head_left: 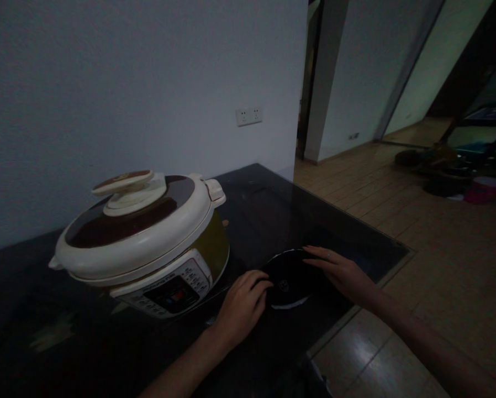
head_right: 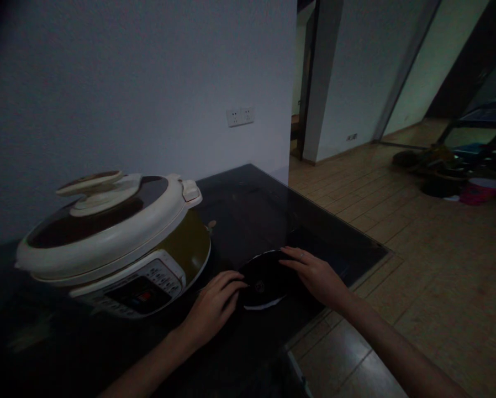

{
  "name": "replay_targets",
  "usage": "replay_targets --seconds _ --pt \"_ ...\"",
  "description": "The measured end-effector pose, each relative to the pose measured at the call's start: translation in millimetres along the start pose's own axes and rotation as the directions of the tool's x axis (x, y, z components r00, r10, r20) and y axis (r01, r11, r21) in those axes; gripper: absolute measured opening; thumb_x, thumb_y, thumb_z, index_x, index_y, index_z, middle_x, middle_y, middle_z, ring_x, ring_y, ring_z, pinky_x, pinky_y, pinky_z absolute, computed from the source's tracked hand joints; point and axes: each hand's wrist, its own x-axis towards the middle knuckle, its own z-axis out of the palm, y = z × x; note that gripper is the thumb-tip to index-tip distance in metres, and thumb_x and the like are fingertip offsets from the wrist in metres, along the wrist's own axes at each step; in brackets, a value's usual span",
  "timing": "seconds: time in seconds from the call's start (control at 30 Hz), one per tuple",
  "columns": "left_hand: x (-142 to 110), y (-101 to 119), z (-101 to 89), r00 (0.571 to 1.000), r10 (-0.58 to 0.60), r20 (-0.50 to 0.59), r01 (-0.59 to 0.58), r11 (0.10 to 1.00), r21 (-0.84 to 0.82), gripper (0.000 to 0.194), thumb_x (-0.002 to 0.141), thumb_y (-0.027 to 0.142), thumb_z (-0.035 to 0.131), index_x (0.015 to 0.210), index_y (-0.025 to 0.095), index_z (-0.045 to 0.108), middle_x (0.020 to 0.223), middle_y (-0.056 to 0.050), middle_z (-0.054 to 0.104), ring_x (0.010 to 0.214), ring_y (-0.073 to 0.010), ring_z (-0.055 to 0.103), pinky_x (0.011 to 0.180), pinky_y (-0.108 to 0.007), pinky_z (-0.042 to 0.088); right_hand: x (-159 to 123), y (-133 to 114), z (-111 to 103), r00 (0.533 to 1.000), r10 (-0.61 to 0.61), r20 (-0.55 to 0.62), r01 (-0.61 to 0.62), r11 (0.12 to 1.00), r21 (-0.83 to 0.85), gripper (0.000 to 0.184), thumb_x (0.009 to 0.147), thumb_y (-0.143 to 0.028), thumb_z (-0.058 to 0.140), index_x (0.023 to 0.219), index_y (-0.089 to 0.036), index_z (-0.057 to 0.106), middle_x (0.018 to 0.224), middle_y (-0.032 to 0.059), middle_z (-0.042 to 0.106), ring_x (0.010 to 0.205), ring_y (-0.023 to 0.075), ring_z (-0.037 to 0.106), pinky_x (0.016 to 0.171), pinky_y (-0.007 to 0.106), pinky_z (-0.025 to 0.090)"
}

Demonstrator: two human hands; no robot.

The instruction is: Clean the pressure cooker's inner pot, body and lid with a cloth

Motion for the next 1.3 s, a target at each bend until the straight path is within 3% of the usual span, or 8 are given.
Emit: replay_targets --seconds 0.23,0.43,0.57,0.77,0.87,0.97,1.1,1.3 --pt "-12 -6 32.9 0.996 -0.047 0.074 0.038 0.992 0.120 0.052 0.087 0.018 0.055 0.137 0.017 0.043 0.150 -0.015 0.042 0.141 -0.0266 0.034 0.112 -0.053 0.036 -4 -3 29 0.993 0.104 0.063 -0.102 0.994 -0.033 0.037 0.091 -0.017 0.045 0.119 -0.026 0.067 0.132 0.0098 0.061 0.122 0.0283 0.058 0.098 0.050 0.052" --pt "-12 -2 24.4 0.986 -0.022 0.165 -0.006 0.986 0.165 0.064 0.090 0.024 0.056 0.147 0.016 0.030 0.155 -0.017 0.031 0.144 -0.0274 0.023 0.113 -0.055 0.030 -5 -4 26 0.991 0.121 0.063 -0.123 0.992 0.029 0.035 0.089 -0.020 0.048 0.116 -0.028 0.069 0.133 0.0078 0.061 0.124 0.0294 0.056 0.102 0.053 0.048" --pt "-21 18 -18.4 0.994 0.075 0.081 -0.086 0.988 0.132 0.069 0.088 0.024 0.058 0.150 0.021 0.027 0.154 -0.013 0.034 0.141 -0.0264 0.033 0.111 -0.050 0.038 8 -14 16 0.989 0.145 -0.026 -0.140 0.979 0.147 0.029 0.092 -0.029 0.049 0.110 -0.029 0.071 0.131 0.0073 0.062 0.121 0.0279 0.059 0.100 0.049 0.050" --pt "-76 29 -136.8 0.942 0.238 -0.235 -0.165 0.942 0.293 0.070 0.087 0.016 0.052 0.149 0.038 0.027 0.123 -0.002 0.068 0.109 -0.0202 0.067 0.093 -0.033 0.055 68 -53 -25 0.989 0.128 -0.079 -0.091 0.928 0.360 0.025 0.090 -0.041 0.054 0.097 -0.028 0.075 0.112 0.0065 0.072 0.104 0.0271 0.067 0.091 0.044 0.053" --pt "-99 10 -195.0 0.820 0.147 -0.553 0.109 0.908 0.404 0.053 0.089 0.021 0.049 0.136 0.044 0.045 0.111 0.005 0.072 0.099 -0.0186 0.069 0.085 -0.033 0.057 116 -81 -46 0.988 0.102 -0.114 -0.046 0.910 0.411 0.025 0.088 -0.042 0.055 0.095 -0.028 0.074 0.101 0.0060 0.074 0.098 0.0274 0.067 0.088 0.044 0.053" --pt "-107 -30 -239.3 0.597 -0.037 -0.801 0.406 0.875 0.263 0.028 0.090 0.032 0.050 0.115 0.032 0.062 0.100 0.004 0.072 0.095 -0.0204 0.067 0.091 -0.041 0.052 172 -101 -48 0.994 0.045 -0.101 0.014 0.853 0.522 0.022 0.087 -0.039 0.058 0.095 -0.025 0.073 0.095 0.0054 0.073 0.091 0.0242 0.067 0.084 0.042 0.053" --pt "-108 -102 -262.2 0.280 -0.596 -0.752 0.583 0.728 -0.360 0.033 0.083 0.040 0.057 0.110 0.023 0.062 0.111 -0.001 0.066 0.102 -0.0239 0.061 0.091 -0.040 0.048 245 -105 -24 0.957 0.290 0.014 -0.202 0.633 0.747 0.023 0.084 -0.027 0.065 0.105 -0.022 0.064 0.097 0.0052 0.067 0.078 0.0157 0.064 0.063 0.027 0.055" --pt "-105 -162 -230.2 0.368 -0.849 -0.379 0.492 0.523 -0.696 0.057 0.071 0.071 0.053 0.081 0.016 0.062 0.072 -0.004 0.064 0.062 -0.0168 0.059 0.056 -0.028 0.046 286 -97 14 0.903 0.324 0.282 -0.414 0.481 0.773 0.037 0.090 -0.054 0.054 0.088 -0.018 0.061 0.069 0.0033 0.063 0.051 0.0103 0.055 0.041 0.019 0.043"
